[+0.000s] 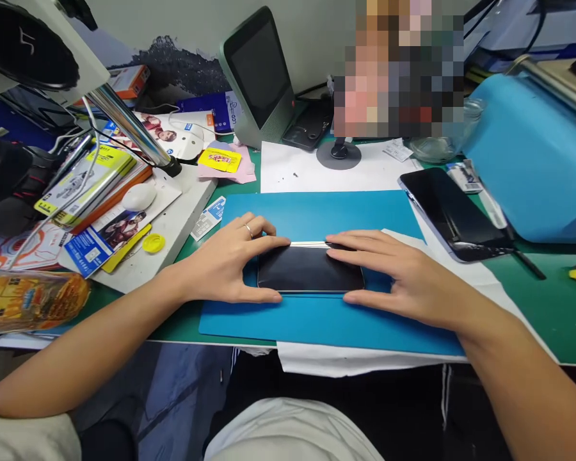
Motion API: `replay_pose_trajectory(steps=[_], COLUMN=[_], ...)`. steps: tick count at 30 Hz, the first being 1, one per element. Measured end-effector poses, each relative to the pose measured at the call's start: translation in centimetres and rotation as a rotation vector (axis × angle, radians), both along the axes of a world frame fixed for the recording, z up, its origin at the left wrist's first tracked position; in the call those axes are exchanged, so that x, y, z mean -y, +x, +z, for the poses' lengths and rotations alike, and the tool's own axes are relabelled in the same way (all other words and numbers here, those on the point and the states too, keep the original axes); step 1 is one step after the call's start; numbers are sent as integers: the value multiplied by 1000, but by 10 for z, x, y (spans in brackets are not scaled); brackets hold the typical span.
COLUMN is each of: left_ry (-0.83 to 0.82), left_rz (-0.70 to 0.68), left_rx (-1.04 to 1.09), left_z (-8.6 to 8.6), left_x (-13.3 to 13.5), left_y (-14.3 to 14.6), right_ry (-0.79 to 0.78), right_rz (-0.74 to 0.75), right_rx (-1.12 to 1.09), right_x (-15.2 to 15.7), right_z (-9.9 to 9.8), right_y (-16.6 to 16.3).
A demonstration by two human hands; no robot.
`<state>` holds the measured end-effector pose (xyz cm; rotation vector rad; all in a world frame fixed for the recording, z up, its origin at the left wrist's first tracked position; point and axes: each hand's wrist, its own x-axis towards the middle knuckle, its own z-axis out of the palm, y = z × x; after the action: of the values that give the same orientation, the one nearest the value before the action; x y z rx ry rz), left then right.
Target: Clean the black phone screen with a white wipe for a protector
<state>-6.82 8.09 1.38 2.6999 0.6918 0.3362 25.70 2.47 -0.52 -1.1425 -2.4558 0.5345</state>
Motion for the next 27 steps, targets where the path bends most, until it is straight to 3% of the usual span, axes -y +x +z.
replay_pose_trajectory(steps=[18, 27], left_ry=[-26, -13], left_rz=[9, 8], left_rx=[34, 27], left_z=[-6, -6], left_x=[-6, -4], left_y=[1, 2], right_ry=[129, 83], right_rz=[-71, -81], right_rx=[30, 25], right_x=[2, 4], right_z=[1, 0], right_y=[-2, -4])
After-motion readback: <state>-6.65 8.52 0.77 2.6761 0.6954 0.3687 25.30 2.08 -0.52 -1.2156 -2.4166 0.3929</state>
